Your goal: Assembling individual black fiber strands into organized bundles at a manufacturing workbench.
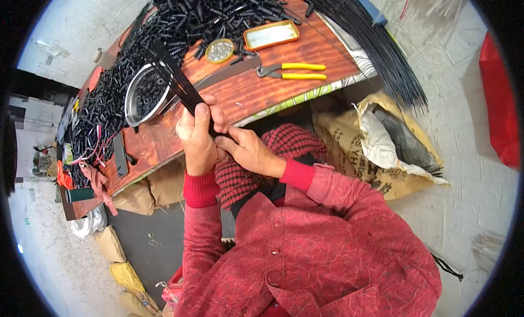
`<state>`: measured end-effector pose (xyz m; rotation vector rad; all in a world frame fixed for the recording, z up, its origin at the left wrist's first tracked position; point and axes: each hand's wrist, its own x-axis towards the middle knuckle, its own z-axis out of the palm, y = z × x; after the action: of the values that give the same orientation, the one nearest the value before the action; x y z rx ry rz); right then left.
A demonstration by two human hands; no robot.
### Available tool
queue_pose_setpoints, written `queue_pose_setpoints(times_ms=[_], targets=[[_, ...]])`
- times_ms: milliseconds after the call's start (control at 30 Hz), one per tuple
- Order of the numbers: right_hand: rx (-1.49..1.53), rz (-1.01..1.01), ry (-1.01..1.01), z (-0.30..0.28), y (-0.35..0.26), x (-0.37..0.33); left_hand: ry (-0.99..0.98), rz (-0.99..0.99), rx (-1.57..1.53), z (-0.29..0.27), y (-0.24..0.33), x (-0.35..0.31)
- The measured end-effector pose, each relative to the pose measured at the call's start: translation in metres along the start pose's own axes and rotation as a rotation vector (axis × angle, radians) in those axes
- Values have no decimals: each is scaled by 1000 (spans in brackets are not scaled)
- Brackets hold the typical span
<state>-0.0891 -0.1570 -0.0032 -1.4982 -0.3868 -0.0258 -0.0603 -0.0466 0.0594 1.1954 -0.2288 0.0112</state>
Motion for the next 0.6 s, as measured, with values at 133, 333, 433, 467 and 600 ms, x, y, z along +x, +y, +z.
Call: queue_pose_setpoints(times_ms=[133,333,433,467,600], targets=[[68,56,-89,-20,-43,14,-5,100,-77,19,25,10],[76,144,-88,-11,8,7,91,36,103,-6,-16,9],[56,120,-99,-4,9,12,102,28,38,-4,-1,7],[26,87,-100,0,6,14,104,28,39,-2,8,7],[146,48,-69,17,-5,19,106,62,128,-2,26,8]])
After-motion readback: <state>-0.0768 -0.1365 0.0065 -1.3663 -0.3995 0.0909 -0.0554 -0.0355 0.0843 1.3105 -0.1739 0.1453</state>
